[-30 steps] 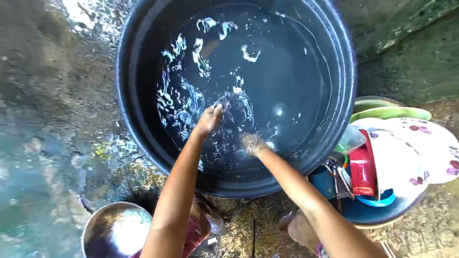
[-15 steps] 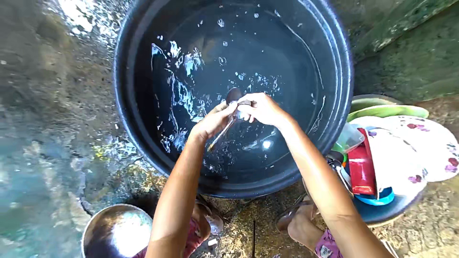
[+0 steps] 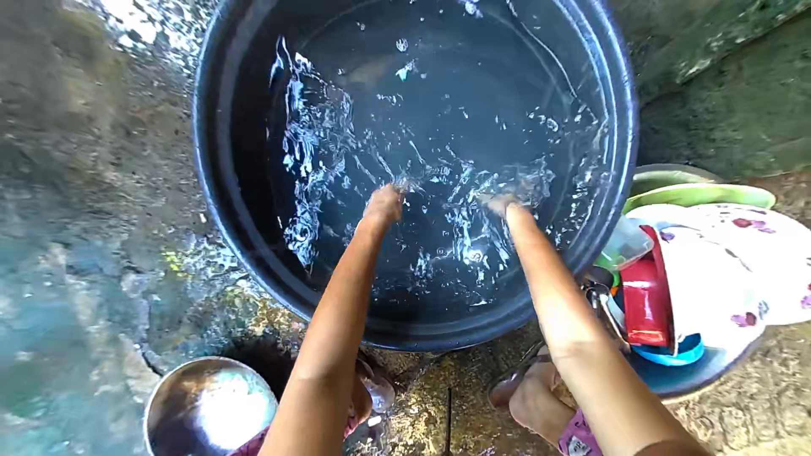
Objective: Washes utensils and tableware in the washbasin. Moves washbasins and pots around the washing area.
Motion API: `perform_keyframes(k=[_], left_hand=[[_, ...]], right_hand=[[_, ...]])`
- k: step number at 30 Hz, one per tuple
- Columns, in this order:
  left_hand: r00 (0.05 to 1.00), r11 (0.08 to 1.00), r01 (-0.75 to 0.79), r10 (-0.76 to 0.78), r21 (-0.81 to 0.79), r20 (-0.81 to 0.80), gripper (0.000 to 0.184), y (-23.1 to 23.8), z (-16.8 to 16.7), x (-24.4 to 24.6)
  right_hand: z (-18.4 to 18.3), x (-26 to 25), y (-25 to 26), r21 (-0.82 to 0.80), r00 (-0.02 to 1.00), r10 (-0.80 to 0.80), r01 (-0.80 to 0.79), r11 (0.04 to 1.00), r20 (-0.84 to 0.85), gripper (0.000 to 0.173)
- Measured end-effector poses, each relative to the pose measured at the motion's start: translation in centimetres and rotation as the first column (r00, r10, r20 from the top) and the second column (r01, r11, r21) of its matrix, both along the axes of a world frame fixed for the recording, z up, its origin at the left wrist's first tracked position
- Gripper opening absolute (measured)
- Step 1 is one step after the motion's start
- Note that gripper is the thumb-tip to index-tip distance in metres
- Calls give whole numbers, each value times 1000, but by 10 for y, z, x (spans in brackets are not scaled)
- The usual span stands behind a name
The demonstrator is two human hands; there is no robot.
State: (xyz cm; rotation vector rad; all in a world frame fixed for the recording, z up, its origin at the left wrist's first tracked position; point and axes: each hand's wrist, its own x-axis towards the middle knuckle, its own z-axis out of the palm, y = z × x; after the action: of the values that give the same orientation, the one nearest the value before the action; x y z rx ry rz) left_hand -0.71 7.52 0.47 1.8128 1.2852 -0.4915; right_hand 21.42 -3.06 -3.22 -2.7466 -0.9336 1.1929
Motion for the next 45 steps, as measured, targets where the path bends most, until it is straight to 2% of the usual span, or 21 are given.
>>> perform_keyframes(k=[3,4,7,8,10,12,15,17,18,20,23,25,26,28,30,34,37,40,41,43,45], left_hand=[[993,996,-38,47,-81,111,56,-13,-11,-13],[986,990,-61,79,-128,144,57,-17,-13,-17],[934,955,-198,253,-223,253,39,-27,-23,-22],[897,944,-247,307,-217,317,39,-26,-35,-20],[828,870,-408,480,-277,288,56,-27,-29,-13],[760,803,-517,590,-298,272,50,-30,-17,-9],[635,705,-510,695,-493,337,31,-33,-6,-5],[527,619,-399,759,-677,383,39,-39,4,3],[521,617,-323,749,-718,409,47,-41,10,7],[557,685,-244,678,-686,479,39,-46,20,12],[593,736,-305,644,-605,484,23,-44,20,16],[644,761,-288,603,-581,471,20,-41,14,16],[676,772,-276,580,-573,455,21,-40,11,18],[730,785,-265,543,-560,416,22,-47,12,28],[748,775,-285,547,-563,375,28,-55,13,39],[706,757,-312,589,-574,393,28,-64,-10,44],[700,754,-247,573,-608,426,27,-52,-15,30],[765,805,-151,463,-574,448,24,-43,-10,16],[799,839,-112,395,-533,454,27,-43,-10,12],[881,906,-61,246,-420,403,36,-40,-5,12],[937,953,-80,172,-293,305,45,-36,6,14]], right_hand=[[-4,-15,0,103,999,21,-17,995,-37,70],[-8,-20,0,150,999,23,-18,988,-27,64],[-12,-17,-1,242,997,52,-36,970,-59,47],[-7,-14,2,262,995,48,-24,965,-87,44],[13,-6,10,329,994,28,9,944,-110,42],[39,-3,21,440,992,8,50,897,-129,37],[64,-11,27,544,949,52,133,828,-311,30],[73,-25,27,542,889,126,151,827,-440,32],[75,-34,28,550,873,162,137,824,-460,32],[78,-50,27,591,898,226,47,805,-378,28],[75,-48,22,647,951,222,-31,762,-216,38],[65,-41,18,628,938,155,78,775,-309,66],[56,-43,16,604,895,138,166,780,-424,70],[39,-54,14,584,795,130,313,749,-592,48],[20,-60,21,617,794,107,372,694,-599,24],[-2,-71,28,653,864,-24,398,645,-503,35],[2,-67,19,618,742,209,329,714,-637,38],[17,-50,9,606,586,418,163,778,-694,39],[18,-43,6,630,602,461,91,772,-652,34],[19,-26,3,595,723,449,-65,801,-525,26],[20,-18,-5,372,847,343,-190,908,-405,32]])
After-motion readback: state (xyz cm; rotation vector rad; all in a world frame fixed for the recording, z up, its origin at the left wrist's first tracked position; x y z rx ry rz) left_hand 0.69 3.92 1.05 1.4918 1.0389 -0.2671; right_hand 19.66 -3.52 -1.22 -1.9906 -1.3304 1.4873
